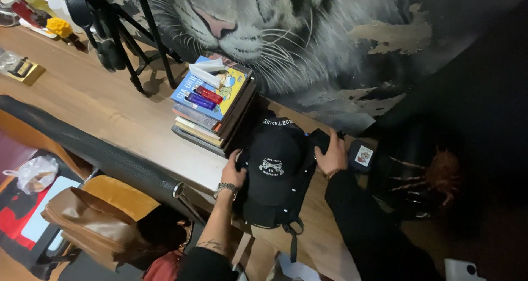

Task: The person gathers several items including books, a baseball cap, a smartphone, and a tablet from a desk. The person then packs a pair of jeans, the tablet, and a coiled phone charger into a backpack before closing the bag's buckled straps.

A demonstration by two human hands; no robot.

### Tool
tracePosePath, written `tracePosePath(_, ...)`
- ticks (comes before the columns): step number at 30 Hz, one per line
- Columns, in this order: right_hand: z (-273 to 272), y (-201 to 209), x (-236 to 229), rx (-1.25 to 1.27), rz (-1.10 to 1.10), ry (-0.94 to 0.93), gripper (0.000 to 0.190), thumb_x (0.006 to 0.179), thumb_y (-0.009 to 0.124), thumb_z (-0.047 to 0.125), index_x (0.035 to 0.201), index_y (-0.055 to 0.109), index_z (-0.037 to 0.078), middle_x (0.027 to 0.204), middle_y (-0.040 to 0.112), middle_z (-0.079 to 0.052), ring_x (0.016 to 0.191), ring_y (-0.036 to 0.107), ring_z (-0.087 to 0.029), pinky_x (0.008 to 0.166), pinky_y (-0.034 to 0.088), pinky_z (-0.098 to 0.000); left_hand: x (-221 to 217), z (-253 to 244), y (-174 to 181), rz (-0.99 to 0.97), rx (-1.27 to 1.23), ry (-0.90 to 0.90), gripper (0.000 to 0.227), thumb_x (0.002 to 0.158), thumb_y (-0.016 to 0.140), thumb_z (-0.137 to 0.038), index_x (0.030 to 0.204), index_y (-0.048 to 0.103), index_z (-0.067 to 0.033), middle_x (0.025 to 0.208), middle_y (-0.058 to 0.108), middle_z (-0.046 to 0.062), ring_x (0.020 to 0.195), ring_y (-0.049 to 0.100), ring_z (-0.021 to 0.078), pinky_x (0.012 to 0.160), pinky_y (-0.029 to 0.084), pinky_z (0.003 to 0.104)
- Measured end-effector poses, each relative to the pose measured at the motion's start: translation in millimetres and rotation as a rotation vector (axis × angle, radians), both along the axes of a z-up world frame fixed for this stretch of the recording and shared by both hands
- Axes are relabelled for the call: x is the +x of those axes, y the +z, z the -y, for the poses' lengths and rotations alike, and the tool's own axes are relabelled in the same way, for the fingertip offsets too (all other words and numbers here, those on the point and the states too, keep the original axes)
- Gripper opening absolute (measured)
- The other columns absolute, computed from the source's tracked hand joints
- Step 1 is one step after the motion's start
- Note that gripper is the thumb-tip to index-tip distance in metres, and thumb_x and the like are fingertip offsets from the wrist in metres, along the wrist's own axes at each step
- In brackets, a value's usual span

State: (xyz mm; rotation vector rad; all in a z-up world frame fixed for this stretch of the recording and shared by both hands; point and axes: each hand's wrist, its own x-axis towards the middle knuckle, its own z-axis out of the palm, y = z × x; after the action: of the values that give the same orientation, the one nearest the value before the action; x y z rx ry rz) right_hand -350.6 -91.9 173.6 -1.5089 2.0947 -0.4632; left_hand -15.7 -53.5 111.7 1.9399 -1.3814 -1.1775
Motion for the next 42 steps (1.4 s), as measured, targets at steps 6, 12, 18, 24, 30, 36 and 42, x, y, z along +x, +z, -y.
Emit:
tracePosePath(6, -29, -53, 8, -0.209, -0.066, -0.093, 0.032, 0.091, 0.075, 0.047, 0.108, 0.067, 0.021, 0.091, 0.077, 0.000, 0.096, 0.076, -0.028, 0.078, 0.061, -0.0398, -30, -20, 79, -0.045, -0.151, 0.198, 0.066, 0.096, 0.064, -0.065, 0.139, 0.065, -0.0144, 0.130, 0.070, 0.023, 0.126, 0.064, 0.0410, 0.107, 0.053, 0.051)
tracePosePath(12, -43, -81, 20, -0.039, 0.513, -0.175, 0.067, 0.091, 0.079, 0.021, 0.147, 0.044, 0.012, 0.140, 0.054, -0.029, 0.124, 0.063, -0.043, 0.104, 0.055, -0.0446, -75, -66, 122, 0.136, -0.109, -0.032, 0.170, 0.046, 0.096, -0.075, 0.166, 0.003, 0.0012, 0.147, 0.048, 0.037, 0.134, 0.053, 0.0505, 0.113, 0.045, 0.057)
tracePosePath(18, -27, -55, 25, -0.157, 0.260, -0.002, 0.065, 0.092, 0.073, 0.020, 0.153, 0.052, 0.018, 0.156, 0.050, -0.017, 0.123, 0.064, -0.041, 0.098, 0.059, -0.0390, -80, -64, 82, 0.220, -0.055, -0.072, 0.164, 0.055, 0.101, -0.050, 0.167, -0.010, -0.0053, 0.152, 0.041, 0.027, 0.139, 0.049, 0.0453, 0.115, 0.045, 0.050)
tracePosePath(24, -8, -101, -3, -0.174, 0.203, 0.244, 0.068, 0.090, 0.061, 0.003, 0.157, 0.048, 0.006, 0.159, 0.044, -0.028, 0.145, 0.043, -0.048, 0.120, 0.040, -0.0535, -61, -73, 84, 0.040, -0.200, -0.141, 0.164, 0.054, 0.103, -0.037, 0.166, -0.012, -0.0047, 0.154, 0.037, 0.028, 0.143, 0.040, 0.0498, 0.119, 0.039, 0.053)
tracePosePath(30, -42, -38, 19, -0.105, 0.272, 0.149, 0.070, 0.098, 0.059, 0.011, 0.164, 0.036, 0.013, 0.168, 0.030, -0.023, 0.153, 0.033, -0.042, 0.126, 0.033, -0.0509, -48, -75, 71, 0.178, -0.159, -0.246, 0.174, 0.043, 0.102, -0.063, 0.168, -0.007, -0.0091, 0.162, 0.030, 0.031, 0.152, 0.025, 0.0525, 0.126, 0.023, 0.060)
tracePosePath(36, -110, -47, 42, 0.105, 0.466, -0.256, 0.082, 0.092, 0.076, 0.049, 0.159, 0.036, 0.022, 0.150, 0.054, -0.015, 0.134, 0.059, -0.031, 0.111, 0.052, -0.0453, -41, -119, 76, 0.483, -0.143, 0.090, 0.090, 0.090, 0.066, -0.068, 0.160, 0.039, -0.0195, 0.155, 0.047, 0.019, 0.149, 0.040, 0.0382, 0.118, 0.037, 0.053)
tracePosePath(42, -143, -80, 61, 0.114, 0.443, -0.226, 0.077, 0.088, 0.082, 0.036, 0.154, 0.046, 0.022, 0.126, 0.070, -0.019, 0.117, 0.072, -0.033, 0.091, 0.063, -0.0386, -3, -103, -60, 0.358, -0.022, 0.267, 0.059, 0.097, 0.067, -0.044, 0.151, 0.052, -0.0250, 0.144, 0.055, 0.019, 0.134, 0.056, 0.0447, 0.106, 0.052, 0.053)
